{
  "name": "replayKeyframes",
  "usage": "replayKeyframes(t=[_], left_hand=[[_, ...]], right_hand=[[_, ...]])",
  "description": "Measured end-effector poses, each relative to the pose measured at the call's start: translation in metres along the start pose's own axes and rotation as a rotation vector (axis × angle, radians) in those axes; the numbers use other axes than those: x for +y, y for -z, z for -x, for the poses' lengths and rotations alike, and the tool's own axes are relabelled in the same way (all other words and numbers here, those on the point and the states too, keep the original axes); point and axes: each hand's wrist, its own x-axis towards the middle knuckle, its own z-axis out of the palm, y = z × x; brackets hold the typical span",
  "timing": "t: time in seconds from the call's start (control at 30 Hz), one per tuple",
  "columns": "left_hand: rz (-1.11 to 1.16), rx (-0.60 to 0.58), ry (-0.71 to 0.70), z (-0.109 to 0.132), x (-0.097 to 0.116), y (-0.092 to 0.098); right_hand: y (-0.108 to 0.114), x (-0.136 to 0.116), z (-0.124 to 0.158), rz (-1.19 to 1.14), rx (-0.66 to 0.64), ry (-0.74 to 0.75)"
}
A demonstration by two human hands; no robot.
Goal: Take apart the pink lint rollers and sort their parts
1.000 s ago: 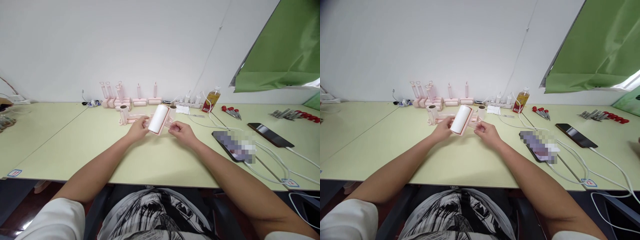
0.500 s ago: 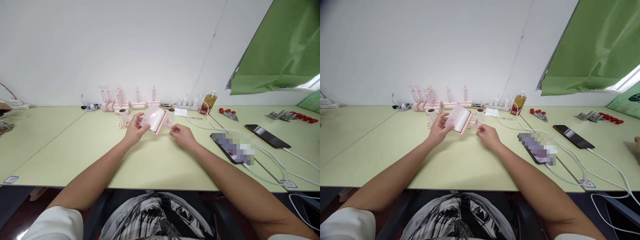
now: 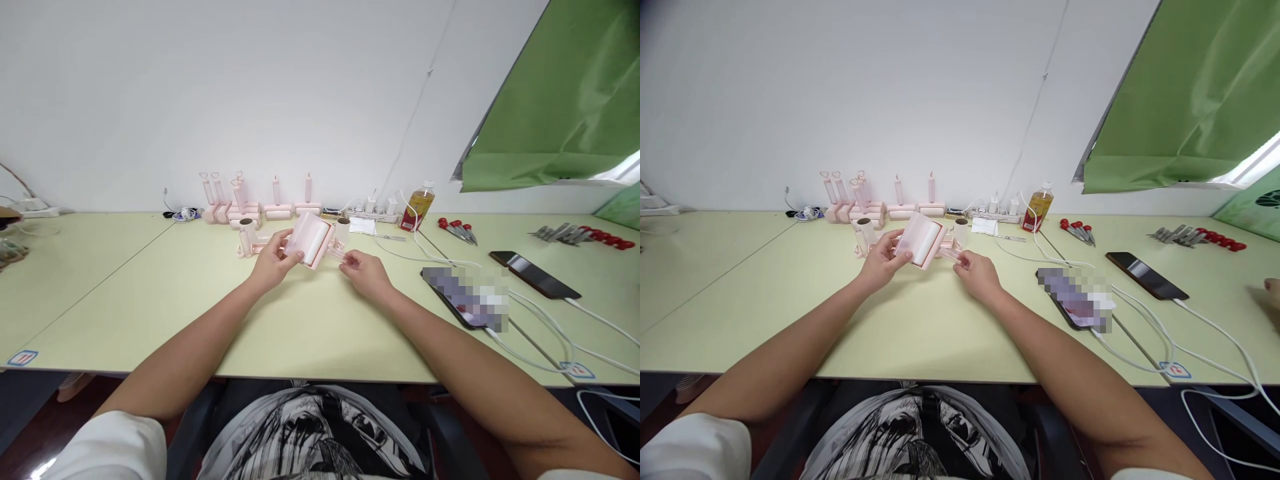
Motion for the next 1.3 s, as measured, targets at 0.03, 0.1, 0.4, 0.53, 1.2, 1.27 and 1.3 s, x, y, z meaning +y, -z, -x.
replayKeyframes(t=[0.03,0.1,0.4,0.53,1.2,1.27,1.3], left_hand=[[-0.002,-0.006,-0.002,0.000,0.000,0.000],[-0.033,-0.021,-0.003,0.002,0.000,0.000],[-0.133,0.073,-0.106,0.002,0.001,0.003],[-0.174,0.311,-0.249,-0.001,0.004,0.012],[-0.423,-0.015,-0.004,-0.038,0.032,0.017],[-0.439,0.006,0.074,-0.064,0.039,0.021],[-0.444,0.008,0.096,-0.075,0.042,0.021]], right_hand=[[0.000,0.000,0.000,0.006,-0.001,-0.001],[0.001,-0.001,0.001,0.017,-0.001,0.003],[-0.003,0.002,0.000,-0.038,0.018,0.039],[-0.003,0.001,-0.001,-0.024,0.006,0.011],[-0.008,-0.002,0.001,-0.110,-0.110,-0.092],[-0.008,-0.001,0.000,-0.111,-0.127,-0.104],[-0.007,-0.001,0.000,-0.110,-0.130,-0.107]])
